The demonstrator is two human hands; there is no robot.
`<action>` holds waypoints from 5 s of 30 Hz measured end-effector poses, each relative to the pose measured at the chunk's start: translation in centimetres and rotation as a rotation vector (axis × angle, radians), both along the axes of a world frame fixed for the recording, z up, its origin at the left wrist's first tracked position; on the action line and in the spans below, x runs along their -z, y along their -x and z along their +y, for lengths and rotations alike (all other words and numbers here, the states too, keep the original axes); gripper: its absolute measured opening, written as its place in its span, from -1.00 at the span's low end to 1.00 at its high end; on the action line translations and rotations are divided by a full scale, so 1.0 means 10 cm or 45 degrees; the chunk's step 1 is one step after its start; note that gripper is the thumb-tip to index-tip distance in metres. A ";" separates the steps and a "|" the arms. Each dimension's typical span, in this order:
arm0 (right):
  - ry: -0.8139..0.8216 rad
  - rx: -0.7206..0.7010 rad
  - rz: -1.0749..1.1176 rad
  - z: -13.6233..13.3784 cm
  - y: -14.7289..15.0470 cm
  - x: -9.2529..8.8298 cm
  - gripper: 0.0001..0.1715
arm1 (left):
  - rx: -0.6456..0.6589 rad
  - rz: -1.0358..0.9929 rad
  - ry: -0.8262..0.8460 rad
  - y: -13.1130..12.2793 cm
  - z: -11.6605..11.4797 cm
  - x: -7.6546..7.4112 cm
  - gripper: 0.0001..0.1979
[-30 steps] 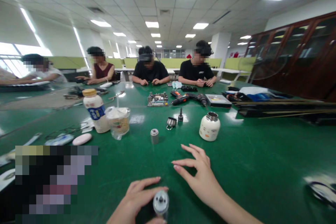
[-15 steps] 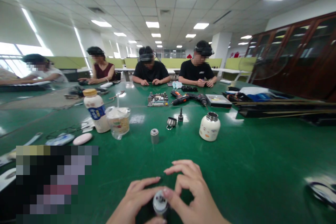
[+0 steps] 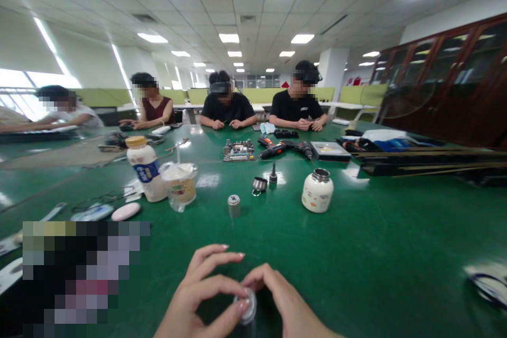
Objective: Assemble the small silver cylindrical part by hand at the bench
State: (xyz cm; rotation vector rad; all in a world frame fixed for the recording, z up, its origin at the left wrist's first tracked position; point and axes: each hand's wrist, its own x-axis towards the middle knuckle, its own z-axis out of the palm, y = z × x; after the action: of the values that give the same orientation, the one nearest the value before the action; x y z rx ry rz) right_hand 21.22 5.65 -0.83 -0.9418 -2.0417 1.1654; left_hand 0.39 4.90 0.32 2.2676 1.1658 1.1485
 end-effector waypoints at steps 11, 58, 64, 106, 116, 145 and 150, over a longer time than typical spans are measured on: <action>-0.007 0.062 -0.145 0.04 0.05 0.00 -0.55 | -0.592 0.341 0.033 0.28 0.42 0.05 -0.82; -0.055 0.117 -0.101 0.00 0.07 0.01 -0.64 | 0.040 -0.045 0.067 -0.02 -0.09 -0.20 -0.68; -0.044 0.120 -0.124 -0.01 0.07 0.02 -0.62 | -0.052 -0.149 0.004 -0.02 -0.09 -0.23 -0.62; 0.023 0.082 -0.171 0.04 0.06 0.01 -0.60 | -0.320 0.016 0.246 0.34 0.61 0.02 -0.63; -0.003 0.080 -0.135 0.01 0.07 0.04 -0.65 | 0.003 -0.053 0.126 -0.03 0.02 -0.31 -0.57; -0.008 0.051 -0.103 0.04 0.07 0.03 -0.69 | -0.258 -0.143 0.025 0.26 0.39 -0.30 -0.49; -0.028 0.033 -0.075 0.07 0.06 0.05 -0.69 | -0.266 0.063 0.237 0.43 0.64 -0.07 -0.53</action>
State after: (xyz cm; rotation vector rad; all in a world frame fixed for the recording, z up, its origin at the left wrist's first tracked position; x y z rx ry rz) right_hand 20.63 6.32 -1.32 -1.0002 -2.0781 1.1111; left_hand -3.89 11.34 1.02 2.0832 1.4921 1.0125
